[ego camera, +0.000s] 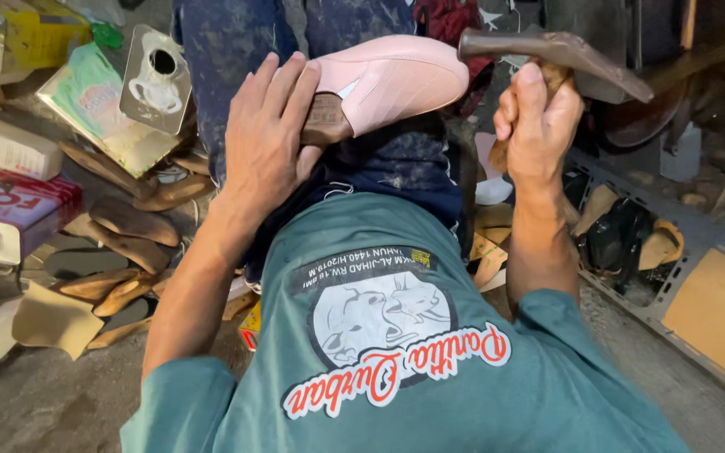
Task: The person holds a pink shoe sole on their lap and repeatedly strikes it with a hammer. They adjust the shoe's position and continue hammering the sole throughout the video.
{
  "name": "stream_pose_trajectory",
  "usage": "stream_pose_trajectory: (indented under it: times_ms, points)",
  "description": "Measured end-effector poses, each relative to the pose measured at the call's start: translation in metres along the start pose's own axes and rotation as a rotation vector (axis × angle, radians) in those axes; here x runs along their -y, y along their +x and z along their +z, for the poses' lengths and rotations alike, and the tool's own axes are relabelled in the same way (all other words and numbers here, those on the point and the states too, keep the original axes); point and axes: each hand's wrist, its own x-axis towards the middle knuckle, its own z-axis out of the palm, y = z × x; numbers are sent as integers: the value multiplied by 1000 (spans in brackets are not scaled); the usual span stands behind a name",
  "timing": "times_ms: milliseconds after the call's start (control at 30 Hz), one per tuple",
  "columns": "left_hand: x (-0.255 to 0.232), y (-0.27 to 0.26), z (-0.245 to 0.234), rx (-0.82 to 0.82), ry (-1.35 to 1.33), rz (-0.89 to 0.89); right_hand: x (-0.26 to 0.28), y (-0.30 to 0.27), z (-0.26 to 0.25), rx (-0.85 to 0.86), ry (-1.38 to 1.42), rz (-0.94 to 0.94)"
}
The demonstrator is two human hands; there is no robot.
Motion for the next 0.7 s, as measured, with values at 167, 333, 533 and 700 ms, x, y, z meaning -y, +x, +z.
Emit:
stream_pose_trajectory:
  times_ms: [167,333,533,700]
  points:
    - [12,7,-30,-61,-124,75,-7,5,-9,-46,23,-12]
    - [3,-10,-44,-38,-42,-74,-8,8,-3,19,-7,-5]
    - [-24,7,-17,-182,291,-160,0,14,6,134,-125,-138]
    - [-26,8,-11,-252,343,-166,0,29,6,35,-599,-517]
